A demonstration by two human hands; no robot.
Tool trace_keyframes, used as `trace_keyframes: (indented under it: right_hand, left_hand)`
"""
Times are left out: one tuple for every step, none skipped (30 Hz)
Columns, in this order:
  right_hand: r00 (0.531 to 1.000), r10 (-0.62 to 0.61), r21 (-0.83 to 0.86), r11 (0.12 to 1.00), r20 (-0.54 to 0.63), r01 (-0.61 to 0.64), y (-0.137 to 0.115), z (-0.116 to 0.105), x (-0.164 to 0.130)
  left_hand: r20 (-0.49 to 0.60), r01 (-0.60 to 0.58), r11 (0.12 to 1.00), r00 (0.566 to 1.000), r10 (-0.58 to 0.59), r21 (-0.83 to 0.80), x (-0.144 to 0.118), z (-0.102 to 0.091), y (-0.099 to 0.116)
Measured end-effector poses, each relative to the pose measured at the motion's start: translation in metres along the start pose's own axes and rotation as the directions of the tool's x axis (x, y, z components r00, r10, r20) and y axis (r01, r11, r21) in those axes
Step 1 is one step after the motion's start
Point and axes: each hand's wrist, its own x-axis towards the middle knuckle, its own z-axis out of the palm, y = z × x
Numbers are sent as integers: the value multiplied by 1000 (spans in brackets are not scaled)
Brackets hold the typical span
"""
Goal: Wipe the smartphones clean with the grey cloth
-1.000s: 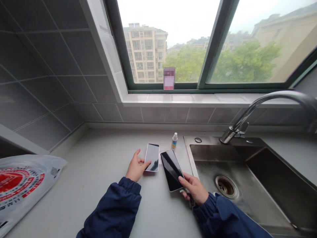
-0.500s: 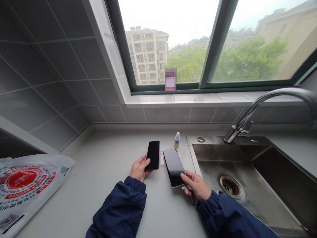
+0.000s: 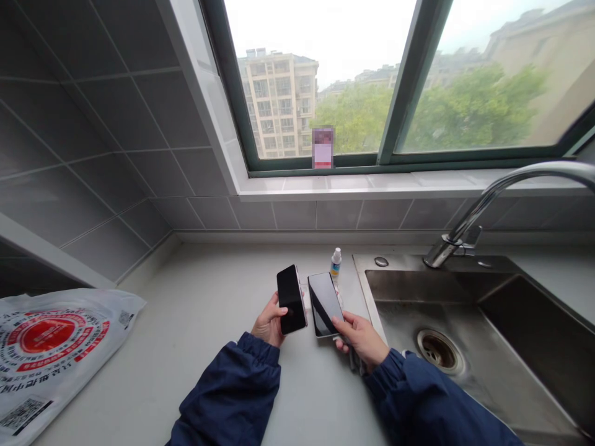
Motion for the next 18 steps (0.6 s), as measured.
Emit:
trace_keyframes:
  right_hand:
    - [1000,-4,-16,1000,0,4,0,0,0]
    - [1000,-9,-34,999,0,9,1,0,0]
    - [1000,-17,-55,998,-2,17,1,-1,0]
    - [1000,-25,-79,997,-4,25,2,-2,-1]
    - [999,-34,-106,994,-10,33,2,-3,-2]
    - [999,-44,-138,990,-21,41,3,-5,-3]
    - [998,-54,-175,984,-38,47,3,-8,-5]
    - [996,-66,-215,975,-61,51,3,-11,-6]
    - [993,-81,-257,965,-88,56,3,-14,-7]
    - [989,-99,-299,952,-113,61,3,-18,-8]
    - [983,-120,-338,939,-135,68,3,-22,-8]
    - [978,-142,-373,925,-152,76,3,-27,-8]
    - [973,-163,-401,912,-163,86,2,-31,-9]
    - [968,-183,-424,901,-172,95,1,-35,-9]
    - [963,-200,-441,892,-180,103,1,-38,-8]
    - [958,-217,-452,885,-189,111,1,-41,-8]
    - [952,-232,-459,881,-201,118,0,-43,-8]
    - [945,-247,-460,879,-215,125,0,-45,-7]
  left_hand:
    - [-12,-10,1000,1000,10,-8,0,1,1]
    - [-29,-15,1000,999,15,-10,0,1,2]
    - [-45,-14,1000,999,13,-12,-1,2,3]
    - [-58,-10,1000,998,9,-14,-1,3,5]
    - [-66,-2,1000,998,0,-18,-2,4,5]
    - [-70,10,1000,997,-12,-22,-3,4,6]
    - [-69,21,999,997,-23,-26,-3,5,6]
    - [-64,30,999,997,-32,-32,-4,6,6]
    - [-54,36,998,998,-39,-43,-4,6,6]
    - [-43,47,997,998,-49,-60,-4,7,5]
    - [-31,63,995,997,-65,-81,-4,8,5]
    - [-19,80,991,996,-83,-106,-4,9,4]
    - [-6,97,987,995,-99,-129,-5,10,3]
    - [10,114,982,993,-114,-148,-5,12,3]
    - [25,128,979,992,-125,-160,-5,14,2]
    - [44,138,976,990,-133,-166,-6,15,1]
    - [63,146,975,989,-137,-168,-6,17,-1]
    - [82,153,974,987,-141,-169,-7,19,-3]
